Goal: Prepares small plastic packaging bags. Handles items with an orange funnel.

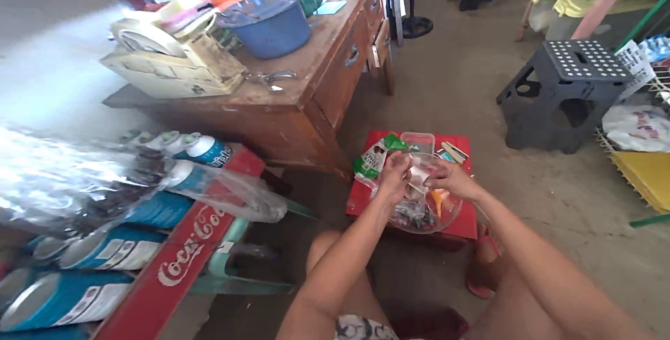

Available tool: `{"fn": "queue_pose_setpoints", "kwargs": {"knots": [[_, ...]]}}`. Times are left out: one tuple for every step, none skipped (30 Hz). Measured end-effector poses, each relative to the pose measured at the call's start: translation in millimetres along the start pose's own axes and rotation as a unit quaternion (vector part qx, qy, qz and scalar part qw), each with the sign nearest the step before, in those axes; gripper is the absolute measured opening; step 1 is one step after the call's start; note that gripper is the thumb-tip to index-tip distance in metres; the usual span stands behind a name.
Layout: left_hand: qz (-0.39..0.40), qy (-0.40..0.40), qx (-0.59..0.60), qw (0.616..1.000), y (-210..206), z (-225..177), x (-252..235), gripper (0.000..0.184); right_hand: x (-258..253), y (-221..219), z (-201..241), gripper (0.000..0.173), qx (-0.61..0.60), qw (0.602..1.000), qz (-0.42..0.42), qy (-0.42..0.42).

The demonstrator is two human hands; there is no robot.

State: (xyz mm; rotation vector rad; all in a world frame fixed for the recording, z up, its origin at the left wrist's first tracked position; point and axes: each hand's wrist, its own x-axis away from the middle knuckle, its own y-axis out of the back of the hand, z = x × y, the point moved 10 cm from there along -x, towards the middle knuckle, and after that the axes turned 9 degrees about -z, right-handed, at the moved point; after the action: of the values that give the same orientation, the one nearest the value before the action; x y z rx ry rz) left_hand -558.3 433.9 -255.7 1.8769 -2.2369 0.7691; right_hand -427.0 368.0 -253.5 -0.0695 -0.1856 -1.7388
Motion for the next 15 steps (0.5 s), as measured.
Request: {"fn": "queue_pose_setpoints", "kwargs": {"knots": [[-0.014, 0.012, 0.041, 0.999, 5.3, -0.6, 2.6, 0.039, 0.4, -1.1, 2.2, 0.063, -0.023, 1.000, -0.015, 0.003], [-0.028, 0.019, 0.078, 0.996, 10.4, -0.8, 4.8, 0.039, 1.3, -2.3, 4.8, 0.065, -0.041, 0.999, -0.028, 0.004], [-0.039, 0.023, 0.110, 0.993, 15.2, -0.2, 6.3, 0.039, 2.3, -3.6, 7.4, 0.066, -0.050, 0.998, -0.040, 0.005], [-0.049, 0.024, 0.134, 0.989, 19.6, 1.0, 7.4, 0.039, 3.4, -5.0, 9.4, 0.065, -0.048, 0.998, -0.045, 0.009], [-0.057, 0.021, 0.154, 0.986, 23.2, 2.2, 7.7, 0.039, 4.0, -6.7, 10.2, 0.062, -0.034, 0.998, -0.044, 0.016], [-0.060, 0.016, 0.172, 0.983, 26.1, 3.4, 7.0, 0.038, 4.5, -9.2, 10.4, 0.055, -0.012, 0.999, -0.035, 0.024], [-0.060, 0.010, 0.187, 0.980, 28.4, 3.8, 5.9, 0.037, 5.8, -12.6, 10.7, 0.045, 0.013, 0.999, -0.018, 0.031], [-0.061, 0.004, 0.200, 0.978, 30.3, 3.7, 4.6, 0.037, 7.7, -16.3, 11.1, 0.034, 0.036, 0.999, 0.003, 0.035], [-0.061, -0.005, 0.209, 0.976, 32.5, 2.2, 3.0, 0.040, 8.9, -19.4, 10.7, 0.024, 0.056, 0.998, 0.024, 0.035], [-0.065, -0.013, 0.214, 0.975, 35.8, -1.1, 1.5, 0.045, 9.6, -22.6, 9.8, 0.019, 0.071, 0.996, 0.042, 0.033], [-0.075, -0.026, 0.212, 0.974, 39.8, -5.7, 0.3, 0.047, 10.5, -25.3, 9.1, 0.016, 0.078, 0.995, 0.056, 0.030], [-0.085, -0.043, 0.202, 0.975, 43.9, -11.8, 0.0, 0.049, 11.0, -27.0, 8.2, 0.015, 0.078, 0.995, 0.062, 0.027], [-0.095, -0.065, 0.185, 0.976, 47.9, -19.0, 0.4, 0.053, 10.7, -27.7, 7.7, 0.015, 0.074, 0.995, 0.065, 0.026], [-0.104, -0.094, 0.160, 0.977, 51.6, -26.6, 0.9, 0.057, 10.2, -27.9, 7.9, 0.014, 0.069, 0.995, 0.064, 0.024], [-0.118, -0.121, 0.139, 0.976, 55.6, -33.9, 2.0, 0.061, 9.5, -27.6, 8.3, 0.014, 0.064, 0.996, 0.064, 0.024]]}}
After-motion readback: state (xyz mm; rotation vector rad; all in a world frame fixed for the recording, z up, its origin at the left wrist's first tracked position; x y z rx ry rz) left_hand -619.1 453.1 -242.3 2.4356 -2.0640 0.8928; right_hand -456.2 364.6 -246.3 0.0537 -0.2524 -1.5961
